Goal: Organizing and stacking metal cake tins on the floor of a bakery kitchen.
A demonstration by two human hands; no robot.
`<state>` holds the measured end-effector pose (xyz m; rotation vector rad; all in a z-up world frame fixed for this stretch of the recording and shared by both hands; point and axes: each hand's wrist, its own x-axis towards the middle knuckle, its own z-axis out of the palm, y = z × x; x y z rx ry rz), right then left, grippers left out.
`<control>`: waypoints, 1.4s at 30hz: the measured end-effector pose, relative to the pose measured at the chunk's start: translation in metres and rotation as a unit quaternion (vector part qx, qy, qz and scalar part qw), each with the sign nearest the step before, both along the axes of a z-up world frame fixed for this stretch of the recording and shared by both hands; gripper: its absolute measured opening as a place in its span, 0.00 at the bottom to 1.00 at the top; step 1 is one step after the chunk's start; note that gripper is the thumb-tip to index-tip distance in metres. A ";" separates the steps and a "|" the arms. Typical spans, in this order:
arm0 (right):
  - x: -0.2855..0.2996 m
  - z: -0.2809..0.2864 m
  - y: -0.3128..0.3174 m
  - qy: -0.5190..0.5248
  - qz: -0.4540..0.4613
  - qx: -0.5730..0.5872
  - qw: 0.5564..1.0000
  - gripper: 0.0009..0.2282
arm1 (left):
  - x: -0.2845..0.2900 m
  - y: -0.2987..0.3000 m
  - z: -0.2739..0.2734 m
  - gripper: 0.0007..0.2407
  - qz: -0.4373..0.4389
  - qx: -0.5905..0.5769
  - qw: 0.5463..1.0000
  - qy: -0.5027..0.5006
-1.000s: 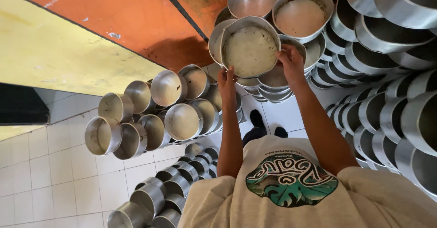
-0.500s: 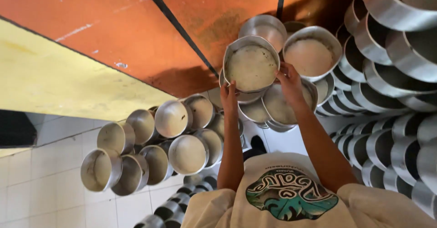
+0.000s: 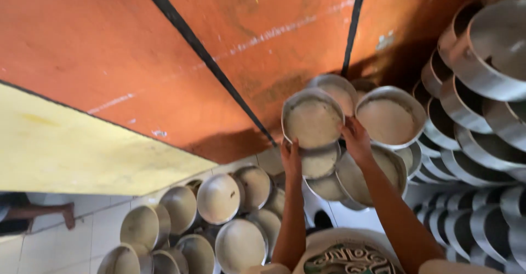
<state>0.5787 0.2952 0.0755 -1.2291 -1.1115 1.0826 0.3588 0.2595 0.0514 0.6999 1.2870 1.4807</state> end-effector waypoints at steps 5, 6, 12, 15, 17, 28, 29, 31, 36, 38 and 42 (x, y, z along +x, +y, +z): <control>-0.007 0.009 0.002 -0.047 -0.029 -0.016 0.998 0.14 | 0.005 0.009 -0.009 0.17 0.006 0.086 0.996 0.022; -0.009 0.012 0.001 -0.090 -0.049 -0.042 0.994 0.15 | 0.008 0.006 0.004 0.18 0.011 0.105 0.994 0.031; -0.015 0.016 0.002 -0.120 -0.080 -0.003 0.990 0.17 | 0.009 0.005 0.028 0.20 0.027 0.013 0.995 0.096; -0.018 0.012 0.003 -0.103 -0.085 0.005 0.991 0.18 | 0.007 0.006 0.030 0.20 0.015 0.016 0.997 0.071; -0.019 0.017 0.002 -0.103 -0.091 -0.008 0.990 0.18 | 0.007 0.006 0.025 0.20 0.013 -0.003 0.997 0.081; -0.018 0.014 -0.003 -0.092 -0.082 -0.020 0.992 0.19 | 0.012 0.012 0.002 0.20 0.046 0.061 0.997 0.013; -0.017 0.014 -0.002 -0.085 -0.077 -0.017 0.993 0.19 | 0.013 0.012 0.002 0.20 0.047 0.055 0.997 0.011; -0.017 0.014 -0.003 -0.077 -0.071 -0.015 0.994 0.18 | 0.013 0.011 0.003 0.20 0.050 0.048 0.998 0.009; -0.017 0.013 0.000 -0.032 -0.054 -0.016 0.998 0.17 | 0.014 0.010 0.000 0.19 0.053 0.064 0.996 -0.018; -0.017 0.008 0.002 -0.007 -0.041 -0.006 0.999 0.18 | 0.015 0.009 0.005 0.19 0.052 0.017 0.999 0.000; -0.017 -0.002 -0.001 0.014 -0.038 -0.001 0.999 0.21 | 0.019 0.003 0.023 0.20 0.030 -0.119 0.992 0.024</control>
